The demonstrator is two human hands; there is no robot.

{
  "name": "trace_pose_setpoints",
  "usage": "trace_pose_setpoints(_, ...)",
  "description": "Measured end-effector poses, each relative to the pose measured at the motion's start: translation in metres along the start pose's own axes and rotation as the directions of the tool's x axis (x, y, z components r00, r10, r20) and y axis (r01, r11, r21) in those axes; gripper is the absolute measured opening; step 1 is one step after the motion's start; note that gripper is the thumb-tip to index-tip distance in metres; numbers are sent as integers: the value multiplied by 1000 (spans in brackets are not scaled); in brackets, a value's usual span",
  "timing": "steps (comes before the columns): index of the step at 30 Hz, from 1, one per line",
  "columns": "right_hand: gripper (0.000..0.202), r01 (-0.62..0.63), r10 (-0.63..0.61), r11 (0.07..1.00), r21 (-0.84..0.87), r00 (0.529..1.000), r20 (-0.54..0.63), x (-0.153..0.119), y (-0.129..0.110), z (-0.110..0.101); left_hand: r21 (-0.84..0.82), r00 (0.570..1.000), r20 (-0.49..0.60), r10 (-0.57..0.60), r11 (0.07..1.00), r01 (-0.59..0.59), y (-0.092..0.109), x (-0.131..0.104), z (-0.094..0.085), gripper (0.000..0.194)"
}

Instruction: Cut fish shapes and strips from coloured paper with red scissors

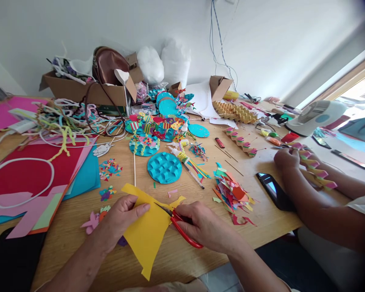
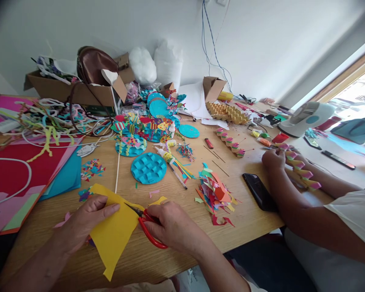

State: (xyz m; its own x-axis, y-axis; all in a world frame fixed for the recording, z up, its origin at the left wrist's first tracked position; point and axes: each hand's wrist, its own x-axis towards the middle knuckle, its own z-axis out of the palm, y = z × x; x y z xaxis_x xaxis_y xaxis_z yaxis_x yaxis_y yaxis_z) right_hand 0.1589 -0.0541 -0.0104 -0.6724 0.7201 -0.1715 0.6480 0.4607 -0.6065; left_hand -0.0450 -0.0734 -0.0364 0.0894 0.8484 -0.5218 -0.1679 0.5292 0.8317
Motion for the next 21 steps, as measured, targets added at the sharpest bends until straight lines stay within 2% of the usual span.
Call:
trace_pose_setpoints(8,21,-14,14,1000,6,1000,21,1,0,-1,-34,1000,-6,-8,999,8,-1,2,0,25)
trace_pose_setpoints(13,22,-20,20,1000,9,999,34,1,-2,-3,-37,998,36,-55,998,56,0,3,-2,27)
trace_pose_setpoints(21,27,-35,34,999,31,998,49,2,0,-1,-40,995,87,-47,998,51,-3,5,-4,24)
